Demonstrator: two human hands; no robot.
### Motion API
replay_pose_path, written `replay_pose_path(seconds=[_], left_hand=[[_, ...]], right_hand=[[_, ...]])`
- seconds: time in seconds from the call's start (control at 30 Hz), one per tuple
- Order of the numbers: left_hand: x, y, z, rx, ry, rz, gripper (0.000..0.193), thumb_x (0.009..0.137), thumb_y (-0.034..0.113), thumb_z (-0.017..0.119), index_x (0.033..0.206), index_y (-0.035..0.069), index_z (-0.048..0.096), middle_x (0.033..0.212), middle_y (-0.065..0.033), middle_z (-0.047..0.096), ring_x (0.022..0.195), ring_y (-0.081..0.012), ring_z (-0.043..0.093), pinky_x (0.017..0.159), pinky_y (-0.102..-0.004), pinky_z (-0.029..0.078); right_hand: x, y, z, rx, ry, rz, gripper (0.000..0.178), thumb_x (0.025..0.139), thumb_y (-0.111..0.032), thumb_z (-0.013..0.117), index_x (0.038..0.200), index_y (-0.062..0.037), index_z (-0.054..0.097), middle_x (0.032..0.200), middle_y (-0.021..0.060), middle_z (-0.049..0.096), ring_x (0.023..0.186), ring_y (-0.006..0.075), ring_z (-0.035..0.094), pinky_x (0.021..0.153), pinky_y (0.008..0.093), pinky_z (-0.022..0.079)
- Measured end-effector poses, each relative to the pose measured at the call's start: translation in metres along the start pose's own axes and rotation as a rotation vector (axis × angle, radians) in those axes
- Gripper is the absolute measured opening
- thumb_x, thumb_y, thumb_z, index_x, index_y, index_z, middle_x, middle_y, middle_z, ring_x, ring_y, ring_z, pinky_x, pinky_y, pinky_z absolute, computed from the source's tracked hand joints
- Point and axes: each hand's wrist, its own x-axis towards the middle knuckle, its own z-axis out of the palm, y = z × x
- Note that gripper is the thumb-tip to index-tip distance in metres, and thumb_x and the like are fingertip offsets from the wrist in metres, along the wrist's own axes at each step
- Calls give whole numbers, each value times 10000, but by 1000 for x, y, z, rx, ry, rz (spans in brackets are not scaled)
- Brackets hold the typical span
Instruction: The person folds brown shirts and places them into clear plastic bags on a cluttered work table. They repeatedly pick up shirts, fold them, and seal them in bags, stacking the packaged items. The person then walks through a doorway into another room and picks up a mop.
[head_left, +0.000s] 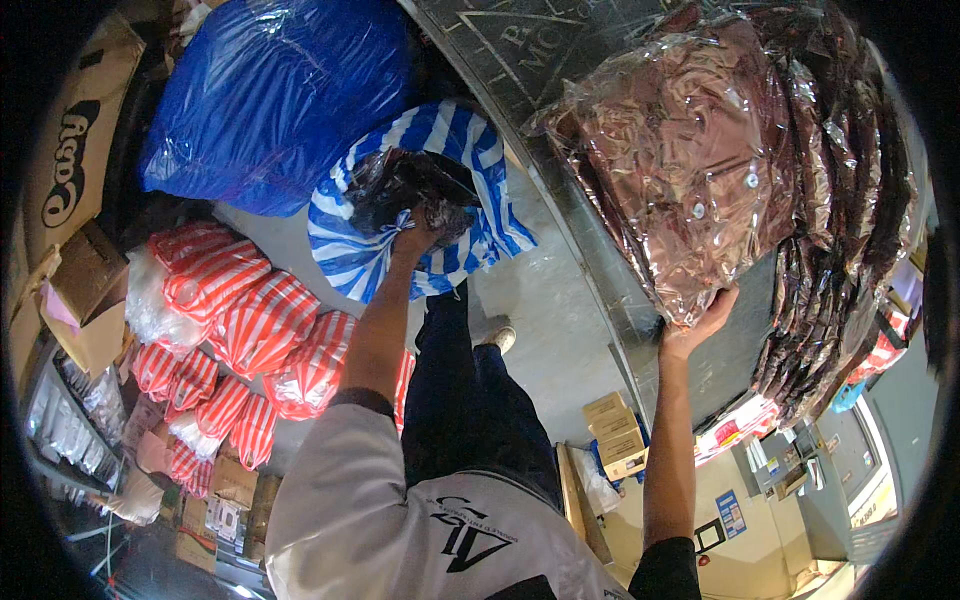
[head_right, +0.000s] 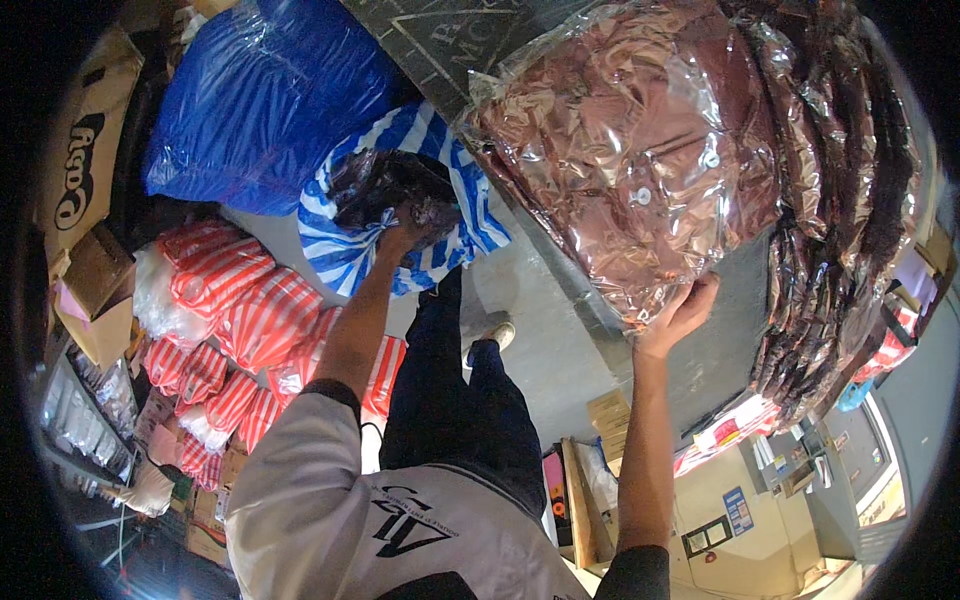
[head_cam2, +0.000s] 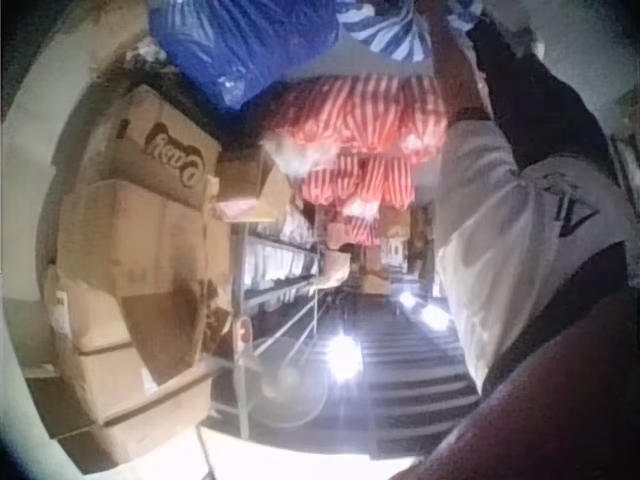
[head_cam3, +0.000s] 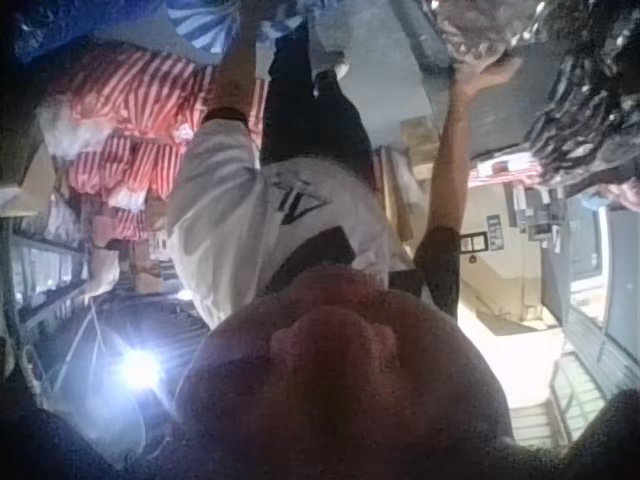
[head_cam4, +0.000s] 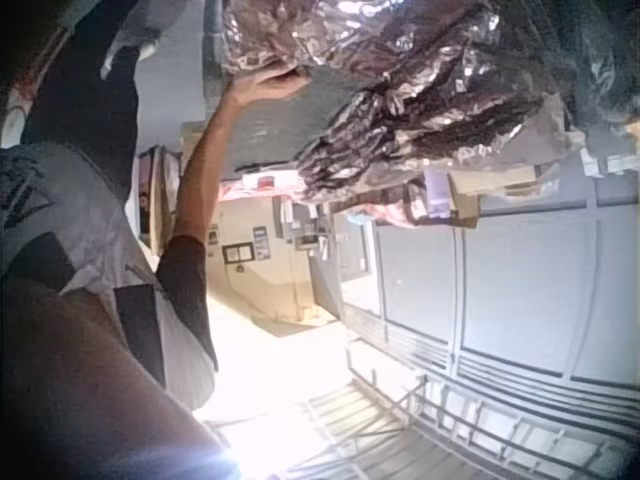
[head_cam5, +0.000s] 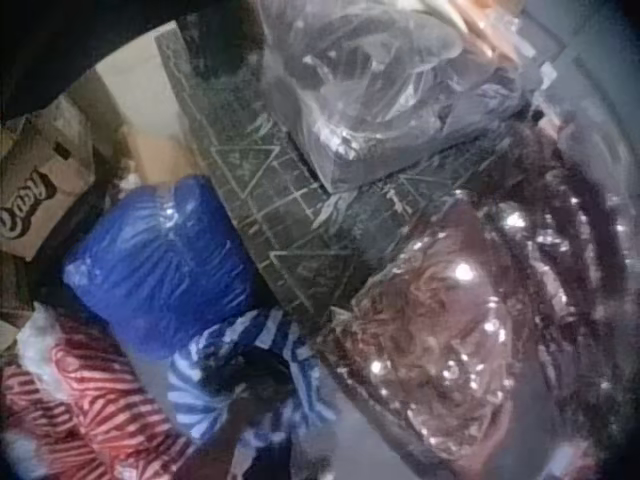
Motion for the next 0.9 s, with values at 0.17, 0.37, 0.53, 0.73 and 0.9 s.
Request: replay_pose_path(seconds=[0.17, 0.37, 0.53, 0.73, 0.9], left_hand=[[9, 49, -55, 236, -36, 51, 947, 699, 295, 863, 1478, 61, 377, 1401, -223, 540, 1305, -431, 500, 1116, -480, 395], [73, -68, -15, 132, -138, -192, 1045, 695, 470, 833, 1520, 50, 348, 1487, -271, 448, 1329, -437, 477, 1143, -477, 356], [11, -4, -61, -72, -125, -206, 896, 784, 619, 686, 1438, 59, 436, 1406, -261, 494, 1325, -436, 469, 1104, -495, 374], [-102, 98, -189, -213, 197, 209, 351, 706, 209, 811, 1005, 47, 722, 888, -180, 650, 862, -400, 646, 757, -449, 523], [-214, 202, -298, -121, 343, 399, 328, 709, 155, 810, 972, -3, 692, 891, -166, 637, 855, -380, 639, 759, -421, 522]], right_hand=[[2, -3, -1, 9, -46, 40, 253, 1024, -214, 475, 1008, 38, 495, 924, 153, 505, 864, 271, 492, 828, 395, 414], [12, -18, 4, 147, -23, 20, 261, 1025, -221, 485, 979, 36, 499, 873, 135, 491, 815, 256, 486, 790, 381, 418], [11, -27, 5, 9, 16, 103, 275, 1025, -213, 507, 905, 34, 529, 837, 155, 538, 795, 276, 527, 766, 399, 437], [11, -27, 2, -71, 46, 12, 253, 1020, -217, 518, 925, 10, 574, 848, 179, 587, 791, 365, 574, 743, 438, 455], [14, -34, -1, -80, 81, -2, 220, 985, -241, 578, 917, -34, 607, 832, 144, 604, 751, 331, 596, 702, 430, 466]])
